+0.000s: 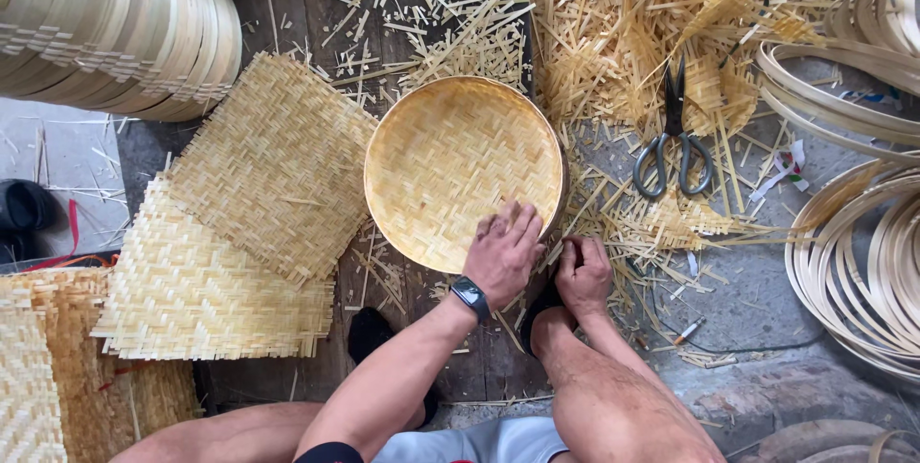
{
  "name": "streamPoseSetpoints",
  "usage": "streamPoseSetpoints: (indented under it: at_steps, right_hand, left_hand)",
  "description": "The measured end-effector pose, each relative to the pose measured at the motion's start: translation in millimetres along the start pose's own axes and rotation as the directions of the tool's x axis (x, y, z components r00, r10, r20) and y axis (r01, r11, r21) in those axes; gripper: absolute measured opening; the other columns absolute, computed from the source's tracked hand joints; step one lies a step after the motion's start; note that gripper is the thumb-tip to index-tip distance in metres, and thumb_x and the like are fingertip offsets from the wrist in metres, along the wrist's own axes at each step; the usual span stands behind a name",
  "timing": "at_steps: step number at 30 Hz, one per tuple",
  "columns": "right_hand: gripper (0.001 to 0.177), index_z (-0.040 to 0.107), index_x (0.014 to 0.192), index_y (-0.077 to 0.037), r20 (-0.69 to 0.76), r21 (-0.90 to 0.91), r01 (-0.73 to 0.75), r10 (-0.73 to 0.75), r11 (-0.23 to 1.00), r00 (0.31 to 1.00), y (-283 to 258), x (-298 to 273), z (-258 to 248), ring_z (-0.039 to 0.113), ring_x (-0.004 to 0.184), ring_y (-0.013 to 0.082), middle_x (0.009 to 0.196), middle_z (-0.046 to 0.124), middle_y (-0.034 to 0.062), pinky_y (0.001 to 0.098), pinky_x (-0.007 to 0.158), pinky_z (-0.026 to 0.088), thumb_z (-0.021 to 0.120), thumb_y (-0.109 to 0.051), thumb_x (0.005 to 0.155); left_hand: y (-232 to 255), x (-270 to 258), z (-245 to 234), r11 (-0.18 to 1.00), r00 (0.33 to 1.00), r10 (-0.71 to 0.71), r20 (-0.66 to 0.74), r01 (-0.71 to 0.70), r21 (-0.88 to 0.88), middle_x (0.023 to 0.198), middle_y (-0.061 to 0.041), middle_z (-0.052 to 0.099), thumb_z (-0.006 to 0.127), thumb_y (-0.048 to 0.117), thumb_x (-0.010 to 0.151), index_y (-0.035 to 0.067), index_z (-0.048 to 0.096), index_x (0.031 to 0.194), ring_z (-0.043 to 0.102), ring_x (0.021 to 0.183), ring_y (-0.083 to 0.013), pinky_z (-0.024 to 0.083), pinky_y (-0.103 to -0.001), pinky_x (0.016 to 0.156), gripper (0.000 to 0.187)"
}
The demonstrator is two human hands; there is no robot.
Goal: The person sits on the floor and repeatedly assembles round bamboo trays. They place a woven bamboo mat over a circular frame, press it down, and then use a wooden mold and shears to trim the excess material around the edges. The finished trays are stacked nearby.
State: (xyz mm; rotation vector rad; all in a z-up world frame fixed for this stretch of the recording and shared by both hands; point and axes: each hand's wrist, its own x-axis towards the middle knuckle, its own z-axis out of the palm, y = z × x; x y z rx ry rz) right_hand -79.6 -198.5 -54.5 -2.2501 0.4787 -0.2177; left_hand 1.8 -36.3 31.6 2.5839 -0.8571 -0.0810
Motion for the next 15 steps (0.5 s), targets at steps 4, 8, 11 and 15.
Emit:
streamPoseSetpoints:
  at_steps: [4,8,11,15]
  right_hand:
    - [0.010,0.072,0.099,-0.006,-0.012,-0.018,-0.023,0.022,1.000,1.000,3.8,-2.7,1.2,0.068,0.087,0.0347,0.095,0.069,0.0142,0.0430,0.076,0.054,0.064,-0.012,0.095]
    - [0.011,0.072,0.099,-0.005,0.000,-0.010,0.002,-0.002,1.000,1.000,2.4,-3.9,1.3,0.068,0.087,0.0357,0.095,0.069,0.0161,0.0441,0.077,0.053,0.063,-0.011,0.095]
    - [0.010,0.072,0.098,-0.005,-0.001,-0.027,0.014,-0.014,1.000,1.000,3.7,-6.1,3.0,0.068,0.085,0.0351,0.093,0.069,0.0155,0.0440,0.076,0.054,0.065,-0.011,0.094]
    - [0.010,0.071,0.098,-0.006,0.018,0.004,-0.004,0.004,1.000,1.000,10.4,-9.8,7.6,0.067,0.079,0.0308,0.091,0.068,0.0140,0.0414,0.072,0.054,0.065,-0.013,0.096]
  left_hand:
    - [-10.7,-32.4,0.3,0.998,0.989,-0.066,0.136,0.067,-0.001,0.144,-0.016,0.058,0.058,0.011,0.088,0.002,0.058,0.135,0.050,0.136,-0.0324,0.037,-0.049,0.114,0.048]
    - [-44.9,-61.3,-10.8,0.993,0.989,0.068,0.133,-0.080,0.084,0.140,-0.018,0.062,0.055,0.006,0.087,0.002,0.060,0.133,0.056,0.133,-0.0318,0.042,-0.047,0.111,0.046]
    - [-88.8,-63.7,-27.0,0.918,0.953,0.270,0.139,-0.298,0.262,0.133,-0.018,0.066,0.051,0.004,0.088,0.004,0.061,0.133,0.063,0.125,-0.0286,0.047,-0.045,0.109,0.046]
    - [-161.4,-30.9,-113.4,0.695,0.825,0.518,0.225,-0.560,0.451,0.101,-0.017,0.075,0.054,0.013,0.093,0.001,0.067,0.113,0.073,0.092,-0.0246,0.059,-0.038,0.088,0.027]
